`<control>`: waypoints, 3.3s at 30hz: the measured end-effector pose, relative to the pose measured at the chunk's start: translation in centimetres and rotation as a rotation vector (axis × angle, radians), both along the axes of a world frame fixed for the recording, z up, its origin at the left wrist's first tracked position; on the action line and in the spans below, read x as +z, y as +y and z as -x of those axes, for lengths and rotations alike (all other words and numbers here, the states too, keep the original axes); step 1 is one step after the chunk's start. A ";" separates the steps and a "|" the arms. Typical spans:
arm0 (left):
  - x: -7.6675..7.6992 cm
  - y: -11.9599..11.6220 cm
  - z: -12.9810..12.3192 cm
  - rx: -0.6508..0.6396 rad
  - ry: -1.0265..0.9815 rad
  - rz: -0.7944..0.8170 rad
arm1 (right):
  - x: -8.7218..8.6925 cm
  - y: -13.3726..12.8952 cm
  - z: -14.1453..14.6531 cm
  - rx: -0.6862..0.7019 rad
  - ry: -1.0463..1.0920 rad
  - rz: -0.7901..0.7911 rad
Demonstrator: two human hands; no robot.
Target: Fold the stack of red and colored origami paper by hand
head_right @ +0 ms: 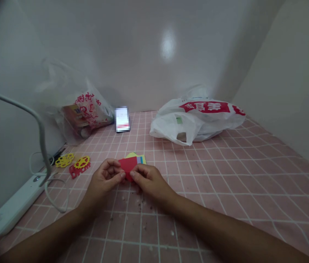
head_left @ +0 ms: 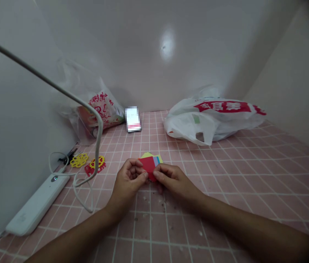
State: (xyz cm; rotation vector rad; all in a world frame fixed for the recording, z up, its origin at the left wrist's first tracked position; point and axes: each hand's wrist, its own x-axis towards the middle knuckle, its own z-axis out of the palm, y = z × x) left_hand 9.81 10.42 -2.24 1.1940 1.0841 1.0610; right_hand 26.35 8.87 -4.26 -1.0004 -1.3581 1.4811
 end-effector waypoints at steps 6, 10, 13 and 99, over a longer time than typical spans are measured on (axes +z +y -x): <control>-0.1 0.0 0.0 -0.010 -0.041 0.041 | 0.0 0.0 0.1 0.013 0.052 0.046; -0.1 0.0 -0.1 0.005 -0.033 0.026 | 0.0 0.1 0.1 0.015 0.082 0.057; 0.1 -0.1 -0.1 -0.011 -0.028 0.011 | -0.2 0.0 0.3 -0.003 0.046 0.053; 0.0 0.8 0.5 -0.158 0.055 0.029 | 0.5 0.2 0.0 -0.025 0.091 0.090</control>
